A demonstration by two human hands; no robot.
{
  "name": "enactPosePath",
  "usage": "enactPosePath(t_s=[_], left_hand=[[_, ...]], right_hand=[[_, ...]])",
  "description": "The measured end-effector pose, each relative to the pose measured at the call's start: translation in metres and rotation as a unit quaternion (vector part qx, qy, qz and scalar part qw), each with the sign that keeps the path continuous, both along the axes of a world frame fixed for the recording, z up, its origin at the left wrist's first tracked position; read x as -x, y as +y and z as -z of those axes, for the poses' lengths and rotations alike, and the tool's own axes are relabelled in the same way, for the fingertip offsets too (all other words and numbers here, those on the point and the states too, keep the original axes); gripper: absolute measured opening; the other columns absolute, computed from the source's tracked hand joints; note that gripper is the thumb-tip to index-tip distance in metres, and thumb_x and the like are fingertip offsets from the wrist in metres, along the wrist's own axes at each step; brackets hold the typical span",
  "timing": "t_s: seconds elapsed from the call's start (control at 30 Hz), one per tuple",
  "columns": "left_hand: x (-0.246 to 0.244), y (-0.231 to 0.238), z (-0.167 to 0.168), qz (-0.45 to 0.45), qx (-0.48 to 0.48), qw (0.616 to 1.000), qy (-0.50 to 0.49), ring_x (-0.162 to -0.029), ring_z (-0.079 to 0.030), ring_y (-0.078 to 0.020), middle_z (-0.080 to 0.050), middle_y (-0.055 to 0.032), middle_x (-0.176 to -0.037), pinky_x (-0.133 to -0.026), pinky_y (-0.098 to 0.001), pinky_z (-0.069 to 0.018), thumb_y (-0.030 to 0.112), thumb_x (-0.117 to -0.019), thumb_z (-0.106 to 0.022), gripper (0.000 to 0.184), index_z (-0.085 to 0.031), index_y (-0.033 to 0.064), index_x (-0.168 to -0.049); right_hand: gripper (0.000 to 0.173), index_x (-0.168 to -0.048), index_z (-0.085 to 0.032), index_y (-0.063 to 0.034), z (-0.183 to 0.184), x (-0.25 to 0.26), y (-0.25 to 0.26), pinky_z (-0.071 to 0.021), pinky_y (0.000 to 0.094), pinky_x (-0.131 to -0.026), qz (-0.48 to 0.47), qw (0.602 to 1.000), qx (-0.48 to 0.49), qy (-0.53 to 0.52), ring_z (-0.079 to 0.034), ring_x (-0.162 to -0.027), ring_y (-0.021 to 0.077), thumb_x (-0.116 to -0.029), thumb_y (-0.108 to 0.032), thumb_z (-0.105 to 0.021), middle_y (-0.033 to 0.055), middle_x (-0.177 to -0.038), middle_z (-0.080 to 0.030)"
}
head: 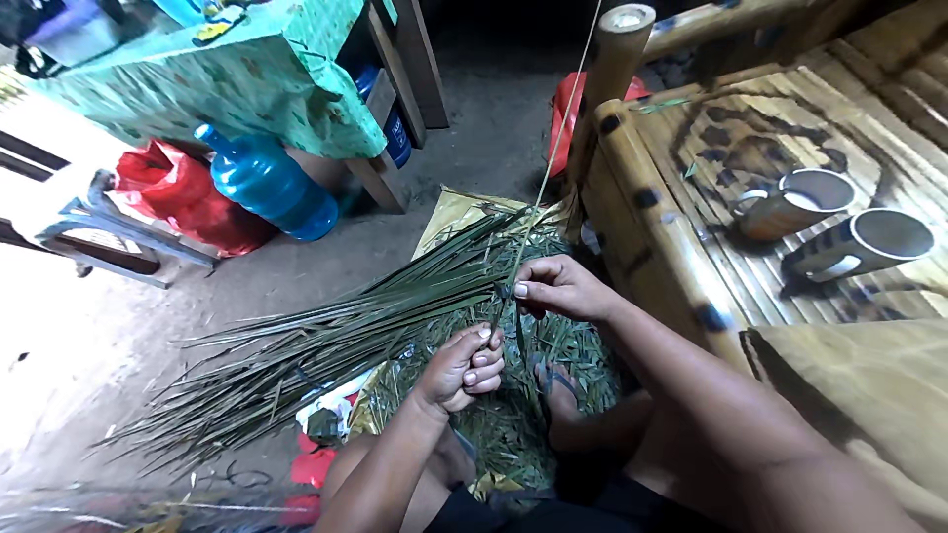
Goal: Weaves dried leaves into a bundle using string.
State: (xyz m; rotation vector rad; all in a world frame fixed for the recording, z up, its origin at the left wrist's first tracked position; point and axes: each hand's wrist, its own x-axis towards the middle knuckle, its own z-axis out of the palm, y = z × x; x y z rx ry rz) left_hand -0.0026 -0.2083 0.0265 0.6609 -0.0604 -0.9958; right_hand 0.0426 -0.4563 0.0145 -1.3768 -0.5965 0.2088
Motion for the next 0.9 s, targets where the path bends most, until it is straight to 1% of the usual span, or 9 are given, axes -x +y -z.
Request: enactPosePath(t_s=[0.23, 0.3, 0.37, 0.43, 0.5, 0.6, 0.7, 0.77, 0.9], left_hand=[[-0.002, 0.002, 0.000, 0.008, 0.019, 0.999, 0.025, -0.046, -0.043, 0.0014, -0.048, 0.0084, -0.066, -0.042, -0.0123, -0.0383, 0.024, -0.1060, -0.051, 0.018, -0.058, 0.0134, -0.094], [0.001, 0.003, 0.000, 0.017, 0.022, 0.999, 0.028, -0.046, -0.043, 0.0012, -0.048, 0.0082, -0.067, -0.042, -0.0124, -0.0383, 0.025, -0.1054, -0.053, 0.017, -0.059, 0.0135, -0.094], [0.007, 0.004, 0.002, 0.018, 0.002, 1.000, 0.012, -0.045, -0.042, 0.0012, -0.047, 0.0087, -0.066, -0.041, -0.0127, -0.0373, 0.025, -0.1051, -0.053, 0.018, -0.059, 0.0136, -0.093], [0.010, 0.003, 0.003, -0.010, -0.065, 0.997, -0.038, -0.045, -0.042, 0.0002, -0.046, 0.0088, -0.063, -0.042, -0.0142, -0.0372, 0.024, -0.1061, -0.047, 0.020, -0.059, 0.0128, -0.094], [0.009, -0.001, 0.003, -0.057, -0.165, 0.980, -0.094, -0.047, -0.044, -0.0011, -0.049, 0.0068, -0.064, -0.044, -0.0154, -0.0396, 0.019, -0.1074, -0.039, 0.023, -0.058, 0.0107, -0.098], [0.004, -0.007, 0.001, -0.109, -0.270, 0.945, -0.150, -0.050, -0.048, -0.0026, -0.055, 0.0027, -0.070, -0.046, -0.0158, -0.0428, 0.013, -0.1086, -0.038, 0.022, -0.057, 0.0066, -0.102], [0.000, -0.011, 0.002, -0.126, -0.280, 0.937, -0.168, -0.050, -0.048, -0.0030, -0.055, 0.0026, -0.069, -0.046, -0.0164, -0.0430, 0.013, -0.1088, -0.037, 0.022, -0.057, 0.0065, -0.103], [0.000, -0.012, 0.002, -0.135, -0.268, 0.940, -0.165, -0.051, -0.049, -0.0034, -0.055, 0.0018, -0.070, -0.046, -0.0166, -0.0433, 0.012, -0.1082, -0.038, 0.023, -0.060, 0.0043, -0.107], [0.001, -0.011, 0.000, -0.124, -0.239, 0.952, -0.147, -0.048, -0.044, -0.0024, -0.050, 0.0044, -0.067, -0.045, -0.0163, -0.0404, 0.014, -0.1088, -0.036, 0.022, -0.057, 0.0075, -0.103]], right_hand=[[0.021, -0.096, -0.069, -0.0022, -0.002, -0.003, -0.001, -0.0559, 0.0247, -0.055, 0.027, 0.999, 0.018, -0.009, -0.063, -0.058, 0.0078, -0.1024, -0.018, -0.059, 0.0023, -0.073, -0.068], [0.020, -0.099, -0.070, -0.0034, -0.004, -0.005, -0.006, -0.0554, 0.0240, -0.054, 0.063, 0.998, 0.015, 0.008, -0.062, -0.058, 0.0069, -0.1024, -0.019, -0.059, 0.0013, -0.075, -0.068], [0.017, -0.102, -0.069, -0.0060, -0.008, -0.010, -0.018, -0.0552, 0.0235, -0.053, 0.124, 0.992, -0.002, 0.028, -0.062, -0.058, 0.0067, -0.1027, -0.019, -0.058, 0.0005, -0.077, -0.068], [0.017, -0.109, -0.068, -0.0068, -0.014, -0.013, -0.025, -0.0548, 0.0230, -0.051, 0.163, 0.985, -0.006, 0.060, -0.061, -0.056, 0.0077, -0.1023, -0.017, -0.055, 0.0020, -0.078, -0.068], [0.019, -0.115, -0.066, -0.0059, -0.016, -0.009, -0.023, -0.0542, 0.0240, -0.051, 0.148, 0.983, 0.015, 0.105, -0.061, -0.057, 0.0093, -0.1030, -0.016, -0.055, 0.0042, -0.079, -0.068], [0.018, -0.106, -0.066, -0.0011, -0.016, 0.004, -0.006, -0.0535, 0.0266, -0.052, 0.078, 0.978, 0.065, 0.181, -0.060, -0.056, 0.0112, -0.1034, -0.016, -0.055, 0.0057, -0.074, -0.066], [0.020, -0.094, -0.065, -0.0017, -0.011, 0.013, 0.008, -0.0528, 0.0242, -0.054, -0.028, 0.973, 0.086, 0.212, -0.060, -0.057, 0.0092, -0.1029, -0.017, -0.056, 0.0041, -0.072, -0.065], [0.021, -0.093, -0.066, -0.0027, -0.010, 0.016, 0.012, -0.0517, 0.0217, -0.054, -0.071, 0.971, 0.080, 0.212, -0.060, -0.056, 0.0072, -0.1029, -0.018, -0.057, 0.0024, -0.071, -0.065], [0.021, -0.091, -0.067, -0.0033, -0.007, 0.013, 0.010, -0.0512, 0.0214, -0.053, -0.045, 0.979, 0.059, 0.190, -0.060, -0.056, 0.0070, -0.1021, -0.018, -0.058, 0.0024, -0.070, -0.066]])
